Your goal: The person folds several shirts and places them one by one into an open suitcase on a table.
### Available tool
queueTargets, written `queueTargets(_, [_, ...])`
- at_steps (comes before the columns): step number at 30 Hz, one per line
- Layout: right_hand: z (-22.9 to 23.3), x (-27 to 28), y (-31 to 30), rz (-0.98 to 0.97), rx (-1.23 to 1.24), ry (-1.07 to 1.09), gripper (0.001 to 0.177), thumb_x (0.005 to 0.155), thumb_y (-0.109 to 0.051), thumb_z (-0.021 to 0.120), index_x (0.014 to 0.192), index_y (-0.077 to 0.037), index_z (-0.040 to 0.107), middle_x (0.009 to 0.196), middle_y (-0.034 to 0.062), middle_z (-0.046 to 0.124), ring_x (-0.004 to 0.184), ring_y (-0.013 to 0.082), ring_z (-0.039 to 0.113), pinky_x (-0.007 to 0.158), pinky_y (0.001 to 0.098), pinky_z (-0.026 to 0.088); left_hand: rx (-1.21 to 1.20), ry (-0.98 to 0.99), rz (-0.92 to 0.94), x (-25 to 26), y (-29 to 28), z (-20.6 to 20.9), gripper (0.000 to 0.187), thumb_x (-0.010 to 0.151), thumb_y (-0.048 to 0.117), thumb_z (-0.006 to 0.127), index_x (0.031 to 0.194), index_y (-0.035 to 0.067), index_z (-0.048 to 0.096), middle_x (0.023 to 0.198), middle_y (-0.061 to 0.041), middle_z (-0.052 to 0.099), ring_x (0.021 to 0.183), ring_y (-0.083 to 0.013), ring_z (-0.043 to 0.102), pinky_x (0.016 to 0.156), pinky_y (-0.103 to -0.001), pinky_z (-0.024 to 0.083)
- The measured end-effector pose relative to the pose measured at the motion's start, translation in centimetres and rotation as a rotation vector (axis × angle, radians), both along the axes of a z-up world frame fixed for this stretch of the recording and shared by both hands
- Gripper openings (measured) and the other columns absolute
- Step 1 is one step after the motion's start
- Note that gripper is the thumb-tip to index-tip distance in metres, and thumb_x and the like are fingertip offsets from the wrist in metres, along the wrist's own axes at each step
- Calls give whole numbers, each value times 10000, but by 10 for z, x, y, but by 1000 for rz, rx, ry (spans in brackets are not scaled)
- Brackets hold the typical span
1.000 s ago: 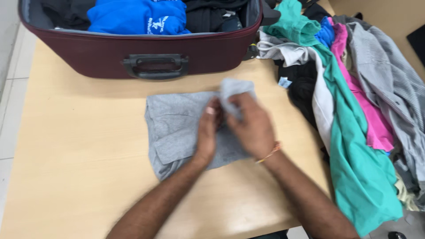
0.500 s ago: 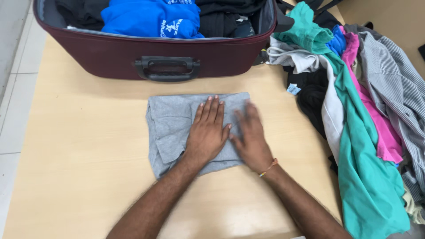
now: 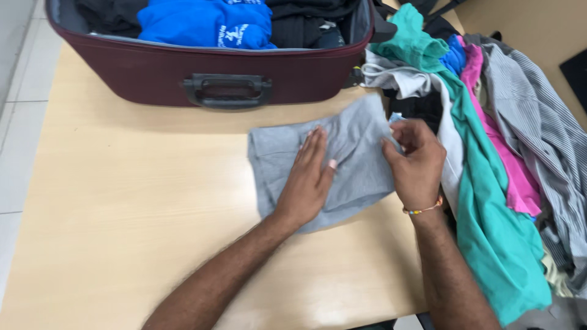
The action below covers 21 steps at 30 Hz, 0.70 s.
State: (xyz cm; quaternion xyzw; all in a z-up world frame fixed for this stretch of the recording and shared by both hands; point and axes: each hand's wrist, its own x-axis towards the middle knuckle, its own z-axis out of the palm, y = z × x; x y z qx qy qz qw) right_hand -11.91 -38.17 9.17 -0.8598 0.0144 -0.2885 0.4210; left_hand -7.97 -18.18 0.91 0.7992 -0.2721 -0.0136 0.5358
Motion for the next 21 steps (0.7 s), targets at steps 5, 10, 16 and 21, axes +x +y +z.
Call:
queueTargets(5, [27, -1, 79, 187, -673, -94, 200, 852, -33, 748, 1040, -40, 681, 1035, 104, 690, 938, 300, 681, 782, 389, 551, -503, 441, 57, 16, 23, -14, 761, 1052, 564, 228, 1617, 55, 263, 1698, -160, 282, 1585, -272, 223, 1279, -432, 180])
queueTargets(10, [-4, -24, 161, 587, -524, 277, 369, 868, -199, 726, 1163, 3, 632, 1102, 156, 669, 1034, 337, 649, 851, 446, 543, -790, 649, 272, 64, 81, -25, 794, 1031, 598, 188, 1607, 54, 248, 1672, -167, 328, 1549, -305, 297, 1256, -455, 228])
queueTargets(16, [-26, -15, 127, 387, -635, 119, 496, 1000, -332, 671, 1419, -90, 566, 1526, 147, 520, 1494, 320, 434, 1217, 536, 379, 80, -290, 431, 54, 87, -22, 682, 1159, 496, 274, 1660, 35, 224, 1742, -245, 172, 1625, -401, 116, 1325, -511, 102])
queueTargets(21, [-43, 1, 120, 390, -814, 322, 784, 887, -540, 642, 1481, -56, 475, 1634, 219, 168, 1507, 450, 82, 1111, 702, 187, 493, -330, 88, 55, 71, -5, 693, 1072, 518, 363, 1584, 55, 310, 1652, -181, 325, 1562, -342, 233, 1279, -504, 127])
